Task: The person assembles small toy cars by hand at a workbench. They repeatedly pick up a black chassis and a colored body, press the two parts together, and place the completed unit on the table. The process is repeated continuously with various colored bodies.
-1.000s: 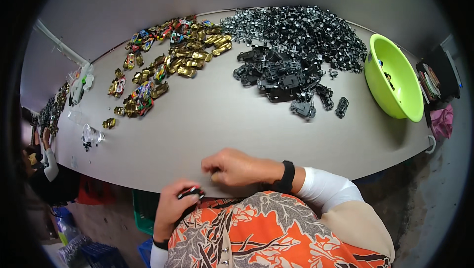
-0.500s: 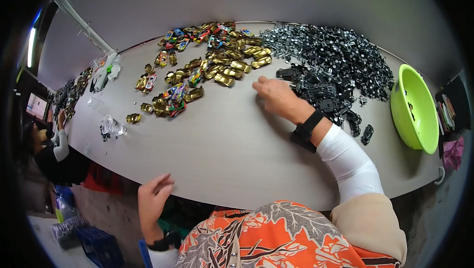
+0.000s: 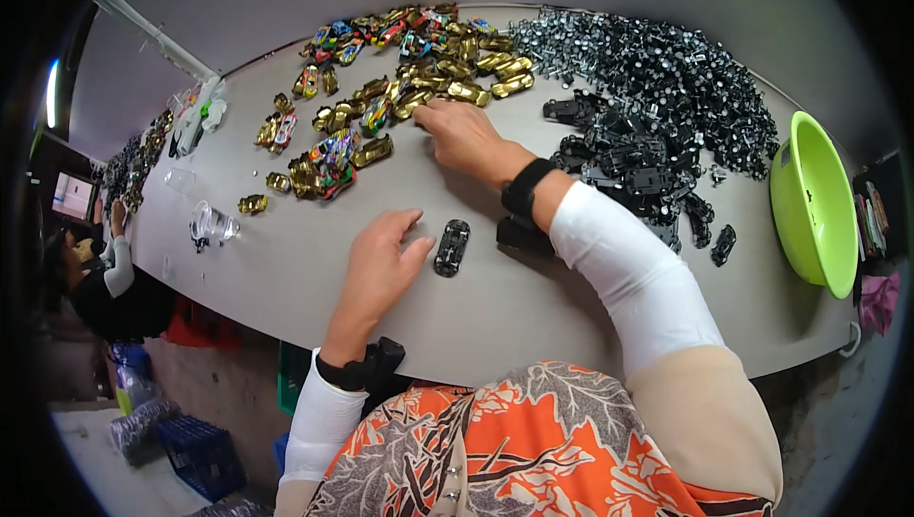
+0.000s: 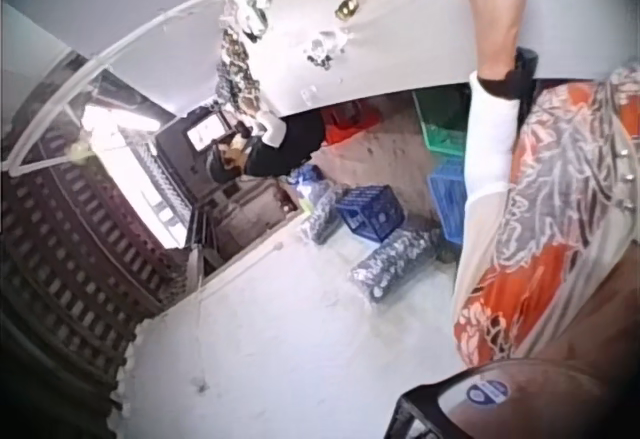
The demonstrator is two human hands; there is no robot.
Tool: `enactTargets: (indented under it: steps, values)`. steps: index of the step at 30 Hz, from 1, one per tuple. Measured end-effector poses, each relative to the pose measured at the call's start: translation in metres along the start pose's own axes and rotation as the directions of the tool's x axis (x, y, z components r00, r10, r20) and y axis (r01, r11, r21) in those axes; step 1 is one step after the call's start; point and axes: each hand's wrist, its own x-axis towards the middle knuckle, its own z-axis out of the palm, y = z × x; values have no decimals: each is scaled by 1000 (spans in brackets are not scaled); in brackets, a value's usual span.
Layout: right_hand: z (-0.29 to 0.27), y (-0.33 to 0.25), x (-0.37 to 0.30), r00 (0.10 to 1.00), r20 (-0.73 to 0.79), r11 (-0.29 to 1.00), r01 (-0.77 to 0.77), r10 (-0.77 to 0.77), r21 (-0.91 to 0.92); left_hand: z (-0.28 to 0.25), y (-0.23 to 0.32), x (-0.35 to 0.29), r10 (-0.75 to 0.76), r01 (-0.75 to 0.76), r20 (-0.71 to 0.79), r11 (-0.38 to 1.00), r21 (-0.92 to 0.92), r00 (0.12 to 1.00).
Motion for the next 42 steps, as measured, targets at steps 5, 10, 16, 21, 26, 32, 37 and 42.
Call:
enactTargets:
  steps: [5,10,16,21,26,32,37,42]
  values:
    - [-10,-14,-16,961,205,917,-244,185,315,18,16,-7,67,-65,-6,983,172,998]
    - [-83,-32,-88,712,628,-113,-629,313,769,29,28,-2,-22,22,2,1000,16,1000]
    - [-95,-59,-151,699,676,-564,-469,234,680,19,47,-11,-163,533,512,135,-835,843]
    - [-94,-84,-160,612,560,-91,-625,559,775,27,53,-18,-173,540,519,104,-835,837]
    - [-101,-109,-152,743,295,357,-580,601,733,40,54,-24,-171,510,491,88,-856,854]
    - [-96,-95,-165,709,387,144,-564,590,813,41,56,-27,-135,521,518,-9,-853,845]
    - [-108,-98,-165,660,430,72,-591,616,803,35,52,-30,-125,550,549,-34,-835,826]
    - [-106,-105,-163,687,457,106,-610,565,786,46,49,-38,-113,496,485,286,-820,867]
